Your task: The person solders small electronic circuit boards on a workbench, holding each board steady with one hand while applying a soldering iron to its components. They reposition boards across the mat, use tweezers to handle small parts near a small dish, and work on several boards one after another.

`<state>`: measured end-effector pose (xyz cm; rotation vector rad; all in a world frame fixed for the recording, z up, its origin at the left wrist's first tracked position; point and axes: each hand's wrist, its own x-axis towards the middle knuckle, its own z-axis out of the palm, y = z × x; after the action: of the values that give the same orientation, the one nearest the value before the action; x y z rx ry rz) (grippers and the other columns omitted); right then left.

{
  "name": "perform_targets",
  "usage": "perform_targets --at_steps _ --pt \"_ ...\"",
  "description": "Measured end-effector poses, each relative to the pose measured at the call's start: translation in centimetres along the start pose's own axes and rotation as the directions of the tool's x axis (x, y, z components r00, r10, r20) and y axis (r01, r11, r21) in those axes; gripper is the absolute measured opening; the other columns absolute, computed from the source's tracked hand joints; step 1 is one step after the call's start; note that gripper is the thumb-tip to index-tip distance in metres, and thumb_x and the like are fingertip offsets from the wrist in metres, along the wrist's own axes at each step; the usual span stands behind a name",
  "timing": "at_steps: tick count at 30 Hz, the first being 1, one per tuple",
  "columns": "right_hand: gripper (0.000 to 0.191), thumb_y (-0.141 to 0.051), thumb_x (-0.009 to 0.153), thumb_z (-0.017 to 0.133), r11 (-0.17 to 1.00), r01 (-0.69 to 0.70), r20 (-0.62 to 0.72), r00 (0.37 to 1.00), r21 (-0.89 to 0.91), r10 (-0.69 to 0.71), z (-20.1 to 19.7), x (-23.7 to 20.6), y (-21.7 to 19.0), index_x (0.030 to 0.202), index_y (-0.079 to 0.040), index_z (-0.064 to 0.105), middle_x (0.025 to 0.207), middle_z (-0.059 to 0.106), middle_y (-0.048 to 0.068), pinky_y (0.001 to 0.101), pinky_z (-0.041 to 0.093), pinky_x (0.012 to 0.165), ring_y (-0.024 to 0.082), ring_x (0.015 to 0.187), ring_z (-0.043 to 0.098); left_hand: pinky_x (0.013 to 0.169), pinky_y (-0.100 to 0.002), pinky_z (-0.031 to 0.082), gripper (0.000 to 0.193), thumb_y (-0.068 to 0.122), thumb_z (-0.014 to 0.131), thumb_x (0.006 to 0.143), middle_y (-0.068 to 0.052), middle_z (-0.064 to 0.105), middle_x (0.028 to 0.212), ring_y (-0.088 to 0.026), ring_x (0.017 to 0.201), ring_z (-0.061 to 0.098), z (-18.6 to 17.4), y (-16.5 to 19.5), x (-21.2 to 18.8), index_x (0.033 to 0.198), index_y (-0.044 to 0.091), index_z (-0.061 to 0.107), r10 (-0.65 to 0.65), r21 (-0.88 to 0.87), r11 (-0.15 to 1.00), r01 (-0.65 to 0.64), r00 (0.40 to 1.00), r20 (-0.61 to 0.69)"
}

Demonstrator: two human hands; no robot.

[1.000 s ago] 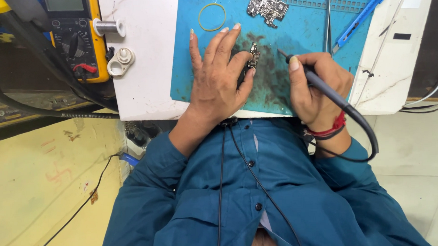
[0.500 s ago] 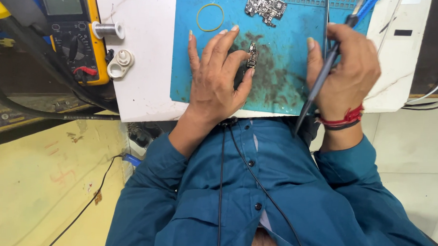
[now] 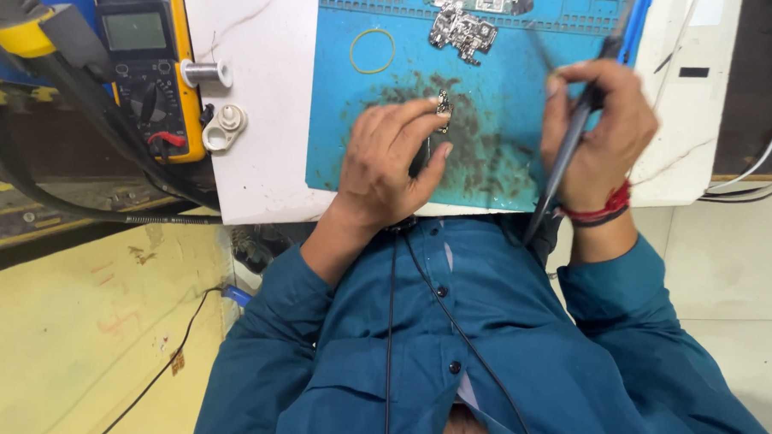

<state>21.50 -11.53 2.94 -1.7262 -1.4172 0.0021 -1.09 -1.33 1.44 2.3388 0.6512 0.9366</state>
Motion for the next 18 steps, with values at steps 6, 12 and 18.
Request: perform_targets --at_steps 6,12,18 --pt "0.030 0.003 0.100 0.076 0.933 0.139 0.086 0.981 0.331 -0.176 3.2 -1.4 -4.3 0.119 -0.005 0.054 0.107 0.071 0.015 0.0336 0.058 0.079 0.027 0.092 0.073 0.083 -0.040 0.050 0.039 0.009 0.074 0.093 -0.010 0.071 0.115 -0.028 0.095 0.067 -0.4 -0.3 -0.1 0.130 0.001 0.065 0.048 -0.122 0.992 -0.041 0.997 0.056" --pt "0.028 -0.002 0.098 0.077 0.911 0.175 0.144 0.959 0.374 -0.243 4.1 -0.5 -5.7 0.116 -0.006 0.057 0.108 0.073 0.015 0.0370 0.059 0.082 0.029 0.094 0.074 0.079 -0.041 0.052 0.028 0.005 0.074 0.087 -0.009 0.074 0.107 -0.030 0.090 0.071 -0.1 -0.5 -0.5 0.114 0.007 0.068 -0.004 -0.227 0.974 -0.005 0.999 -0.039" --pt "0.016 -0.006 0.106 0.067 0.933 0.273 0.116 0.945 0.236 -0.306 2.8 3.4 -5.1 0.122 -0.006 0.064 0.113 0.075 0.015 0.0352 0.058 0.081 0.028 0.094 0.074 0.074 -0.034 0.054 0.017 0.002 0.067 0.091 -0.008 0.074 0.108 -0.021 0.084 0.069 0.3 -0.8 -1.1 0.107 0.006 0.065 -0.197 -0.400 0.911 0.102 0.959 -0.204"
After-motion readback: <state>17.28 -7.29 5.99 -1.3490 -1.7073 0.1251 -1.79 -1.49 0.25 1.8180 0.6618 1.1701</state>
